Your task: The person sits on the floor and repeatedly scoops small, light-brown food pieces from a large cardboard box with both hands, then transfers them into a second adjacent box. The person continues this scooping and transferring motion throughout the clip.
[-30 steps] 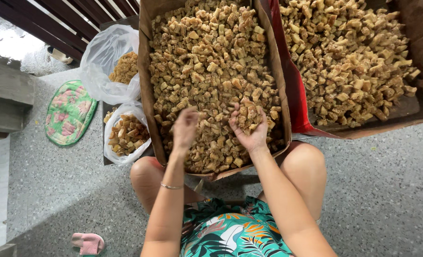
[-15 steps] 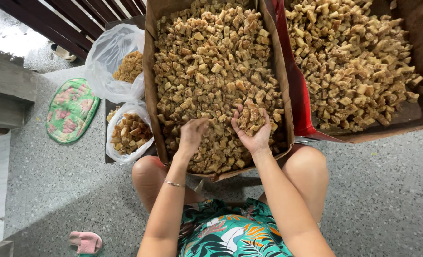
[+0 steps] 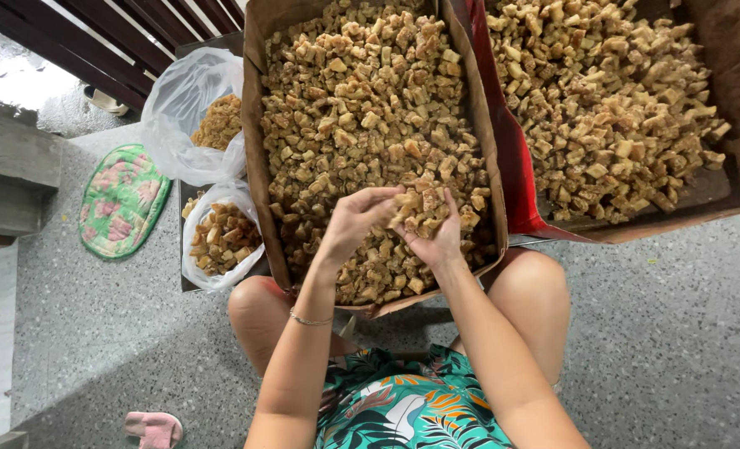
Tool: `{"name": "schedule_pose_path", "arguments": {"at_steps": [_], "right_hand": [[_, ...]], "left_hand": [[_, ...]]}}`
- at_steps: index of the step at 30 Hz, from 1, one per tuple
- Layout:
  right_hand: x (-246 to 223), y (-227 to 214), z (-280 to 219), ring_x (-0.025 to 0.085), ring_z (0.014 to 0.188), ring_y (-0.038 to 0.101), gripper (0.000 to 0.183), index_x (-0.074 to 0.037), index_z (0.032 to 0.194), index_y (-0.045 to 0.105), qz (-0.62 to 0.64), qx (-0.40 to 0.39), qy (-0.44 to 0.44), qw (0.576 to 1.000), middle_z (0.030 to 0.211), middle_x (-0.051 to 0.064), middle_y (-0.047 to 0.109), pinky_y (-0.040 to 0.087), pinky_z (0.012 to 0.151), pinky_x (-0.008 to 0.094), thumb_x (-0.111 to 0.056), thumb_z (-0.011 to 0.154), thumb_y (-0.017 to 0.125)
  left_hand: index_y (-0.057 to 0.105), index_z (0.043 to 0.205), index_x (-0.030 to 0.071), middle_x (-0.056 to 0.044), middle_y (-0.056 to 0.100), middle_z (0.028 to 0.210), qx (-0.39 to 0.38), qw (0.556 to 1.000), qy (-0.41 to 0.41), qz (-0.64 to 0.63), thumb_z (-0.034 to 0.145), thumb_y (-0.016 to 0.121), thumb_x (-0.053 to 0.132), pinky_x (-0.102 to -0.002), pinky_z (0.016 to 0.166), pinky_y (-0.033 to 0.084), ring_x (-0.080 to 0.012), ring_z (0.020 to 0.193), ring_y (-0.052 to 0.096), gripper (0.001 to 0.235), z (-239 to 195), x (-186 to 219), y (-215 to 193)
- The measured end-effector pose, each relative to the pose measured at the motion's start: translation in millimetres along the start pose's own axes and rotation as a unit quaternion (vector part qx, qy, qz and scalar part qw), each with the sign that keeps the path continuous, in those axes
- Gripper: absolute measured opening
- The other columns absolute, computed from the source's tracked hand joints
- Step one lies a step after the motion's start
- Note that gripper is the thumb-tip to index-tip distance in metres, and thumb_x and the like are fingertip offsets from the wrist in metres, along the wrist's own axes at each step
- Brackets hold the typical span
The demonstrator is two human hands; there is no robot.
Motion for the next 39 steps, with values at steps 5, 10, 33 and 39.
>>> {"name": "schedule_pose_path", "arguments": {"at_steps": [5,10,33,39], "right_hand": [[2,-9,7,0.031,0.123,0.060,0.063,-0.008,0.137,0.054,0.032,-0.033,0.020,0.999,0.129,0.017,0.062,0.051,0.108,0.055,-0.058,0.099,0.048],[0,-4,5,0.026,0.123,0.060,0.059,-0.016,0.139,0.054,0.032,-0.066,-0.001,0.997,0.130,0.011,0.061,0.050,0.108,0.051,-0.057,0.097,0.046],[-2,3,-3,0.027,0.115,0.065,0.057,-0.014,0.138,0.058,0.036,0.034,0.006,0.999,0.123,0.013,0.069,0.052,0.106,0.052,-0.055,0.101,0.043],[-2,11,-4,0.033,0.103,0.067,0.065,-0.002,0.136,0.057,0.086,-0.074,0.016,0.993,0.115,0.019,0.067,0.060,0.090,0.048,-0.055,0.100,0.048]], "left_hand": [[0.074,0.122,0.010,-0.005,0.075,0.107,0.010,0.977,0.042,0.207,0.095,0.066,0.011,-0.025,0.079,0.061,-0.0126,0.091,0.072,0.028,13,17,33],[0.074,0.121,0.010,-0.006,0.071,0.117,0.053,0.964,0.055,0.254,0.098,0.064,0.010,-0.029,0.080,0.060,-0.0172,0.093,0.069,0.025,23,7,29],[0.065,0.133,0.013,-0.009,0.075,0.127,0.040,0.989,-0.009,0.139,0.102,0.054,0.020,-0.035,0.098,0.058,-0.0191,0.108,0.072,0.034,9,-19,25],[0.062,0.140,0.015,-0.012,0.050,0.149,0.143,0.943,0.016,0.301,0.103,0.056,0.026,-0.048,0.114,0.038,-0.0291,0.136,0.038,0.039,3,-26,9]]}}
Point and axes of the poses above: each hand's wrist, its own z-axis towards the middle knuckle, its own y-axis out of the palm, x = y × z, the point moved 5 cm from there along z, towards the middle knuckle
